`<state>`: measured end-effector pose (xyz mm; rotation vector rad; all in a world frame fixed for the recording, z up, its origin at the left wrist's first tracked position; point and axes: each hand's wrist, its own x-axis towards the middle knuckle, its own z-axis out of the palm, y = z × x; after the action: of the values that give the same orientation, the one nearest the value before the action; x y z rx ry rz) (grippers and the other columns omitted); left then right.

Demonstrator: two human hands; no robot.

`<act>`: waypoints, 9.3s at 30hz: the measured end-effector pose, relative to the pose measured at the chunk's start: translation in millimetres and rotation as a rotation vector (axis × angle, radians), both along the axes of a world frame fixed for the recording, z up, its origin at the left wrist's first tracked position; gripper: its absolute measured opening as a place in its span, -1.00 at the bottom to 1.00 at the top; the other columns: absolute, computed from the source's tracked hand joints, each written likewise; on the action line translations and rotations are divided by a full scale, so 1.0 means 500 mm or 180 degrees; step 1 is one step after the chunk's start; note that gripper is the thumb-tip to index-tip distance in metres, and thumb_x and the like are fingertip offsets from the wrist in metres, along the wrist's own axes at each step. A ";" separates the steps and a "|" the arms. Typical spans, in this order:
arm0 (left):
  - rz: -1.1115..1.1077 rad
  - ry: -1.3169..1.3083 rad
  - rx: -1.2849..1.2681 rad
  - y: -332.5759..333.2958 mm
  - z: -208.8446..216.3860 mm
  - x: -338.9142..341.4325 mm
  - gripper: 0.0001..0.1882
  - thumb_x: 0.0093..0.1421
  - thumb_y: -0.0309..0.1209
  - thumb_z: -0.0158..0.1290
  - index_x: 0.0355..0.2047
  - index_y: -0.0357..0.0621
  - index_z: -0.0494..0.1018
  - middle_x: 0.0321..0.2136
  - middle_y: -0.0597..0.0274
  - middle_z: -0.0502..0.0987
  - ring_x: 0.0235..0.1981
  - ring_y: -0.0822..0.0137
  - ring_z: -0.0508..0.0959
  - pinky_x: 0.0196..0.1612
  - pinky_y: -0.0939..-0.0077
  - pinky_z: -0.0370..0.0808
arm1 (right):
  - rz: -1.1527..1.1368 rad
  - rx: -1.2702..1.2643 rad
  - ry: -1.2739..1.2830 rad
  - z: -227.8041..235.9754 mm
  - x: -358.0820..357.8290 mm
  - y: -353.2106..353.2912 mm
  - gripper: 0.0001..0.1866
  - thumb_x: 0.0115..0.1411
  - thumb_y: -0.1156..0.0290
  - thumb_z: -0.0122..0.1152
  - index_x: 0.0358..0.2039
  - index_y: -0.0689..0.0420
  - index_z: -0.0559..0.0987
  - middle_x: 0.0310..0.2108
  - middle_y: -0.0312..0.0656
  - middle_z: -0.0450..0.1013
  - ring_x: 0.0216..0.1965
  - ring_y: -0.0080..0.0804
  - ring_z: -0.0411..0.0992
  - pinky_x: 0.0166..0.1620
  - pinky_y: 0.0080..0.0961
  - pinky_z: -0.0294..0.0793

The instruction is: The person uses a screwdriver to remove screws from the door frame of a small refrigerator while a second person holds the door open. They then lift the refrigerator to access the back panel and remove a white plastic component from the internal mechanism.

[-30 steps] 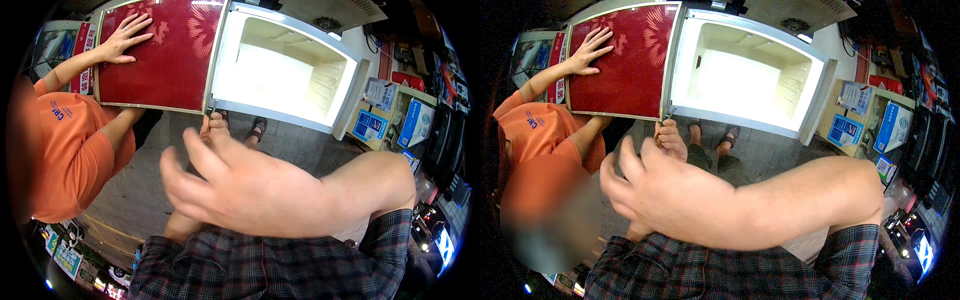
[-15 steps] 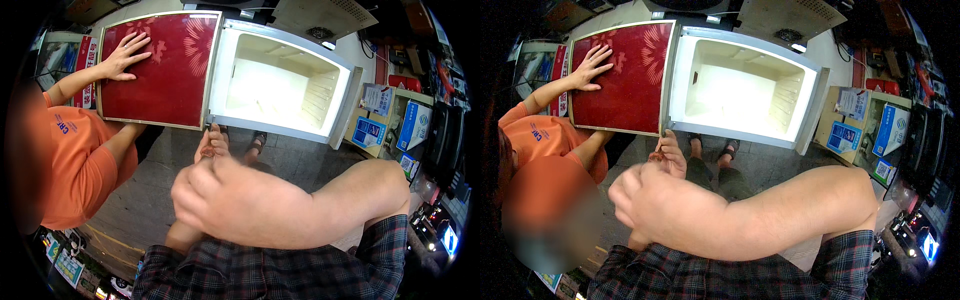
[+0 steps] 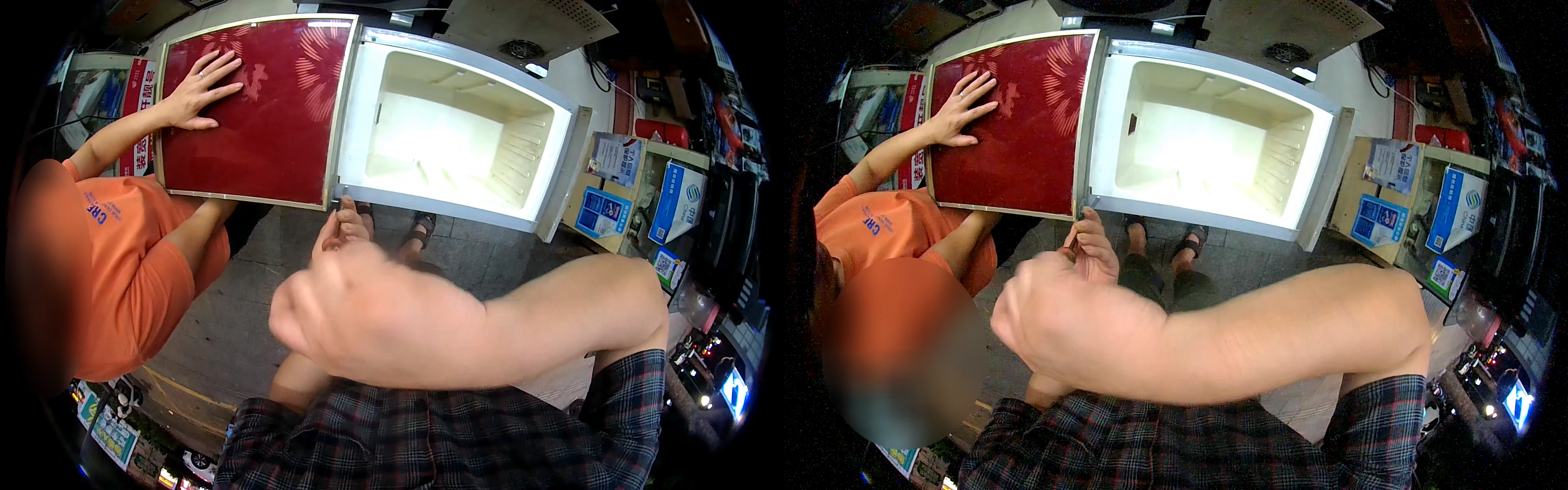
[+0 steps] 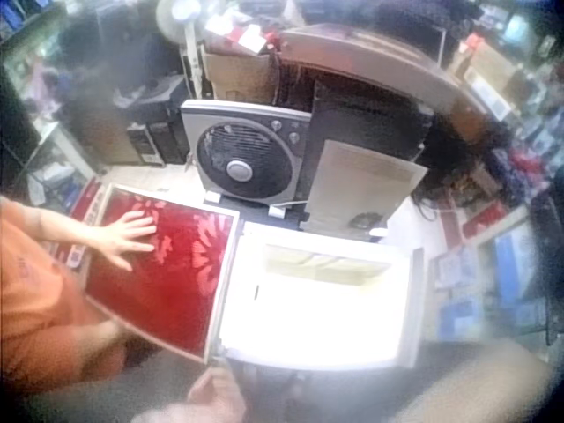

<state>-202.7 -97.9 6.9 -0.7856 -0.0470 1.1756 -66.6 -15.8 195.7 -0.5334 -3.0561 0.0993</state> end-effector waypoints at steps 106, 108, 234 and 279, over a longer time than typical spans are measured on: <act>0.0248 0.0050 -0.0051 -0.024 -0.047 0.004 -0.76 0.61 -0.29 -0.07 0.02 -0.22 0.41 -0.24 0.20 0.61 -0.18 0.30 0.66 0.00 0.38 0.67 | -0.0217 -0.0789 0.0710 0.005 0.029 -0.025 -0.56 0.33 0.18 0.14 0.10 0.17 0.59 0.01 0.06 0.54 -0.11 -0.27 0.54 -0.18 -0.41 0.44; 0.0098 0.0052 -0.0098 -0.022 -0.009 0.007 -0.77 0.60 -0.29 -0.06 0.02 -0.20 0.40 -0.23 0.21 0.60 -0.20 0.31 0.65 -0.04 0.41 0.65 | -0.0123 -0.0918 0.0826 0.015 0.032 -0.021 -0.53 0.31 0.16 0.15 0.13 0.17 0.58 0.00 0.04 0.53 -0.13 -0.25 0.51 -0.15 -0.35 0.46; -0.2837 0.2599 -0.0095 -0.090 -0.013 0.406 -0.85 0.46 -0.42 0.17 -0.06 -0.23 0.58 -0.17 0.24 0.67 -0.05 0.35 0.65 0.12 0.49 0.62 | -0.4003 -0.0917 0.2189 -0.023 0.674 -0.389 -0.73 0.31 0.35 0.32 -0.03 0.18 0.56 -0.17 -0.10 0.62 -0.18 -0.14 0.60 -0.11 -0.27 0.60; -0.2176 0.1925 -0.0264 -0.071 -0.103 0.341 -0.82 0.46 -0.25 0.20 -0.19 -0.09 0.61 -0.29 0.27 0.71 -0.24 0.39 0.74 -0.17 0.63 0.76 | -0.2714 -0.1228 0.3136 -0.065 0.631 -0.382 -0.65 0.43 0.19 0.29 -0.06 0.10 0.35 -0.13 0.15 0.63 -0.19 0.03 0.67 -0.20 -0.15 0.66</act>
<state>-32.2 -133.6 -44.8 -0.4287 0.7225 0.7153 248.8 -206.9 162.9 -1.2652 -1.6946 0.6725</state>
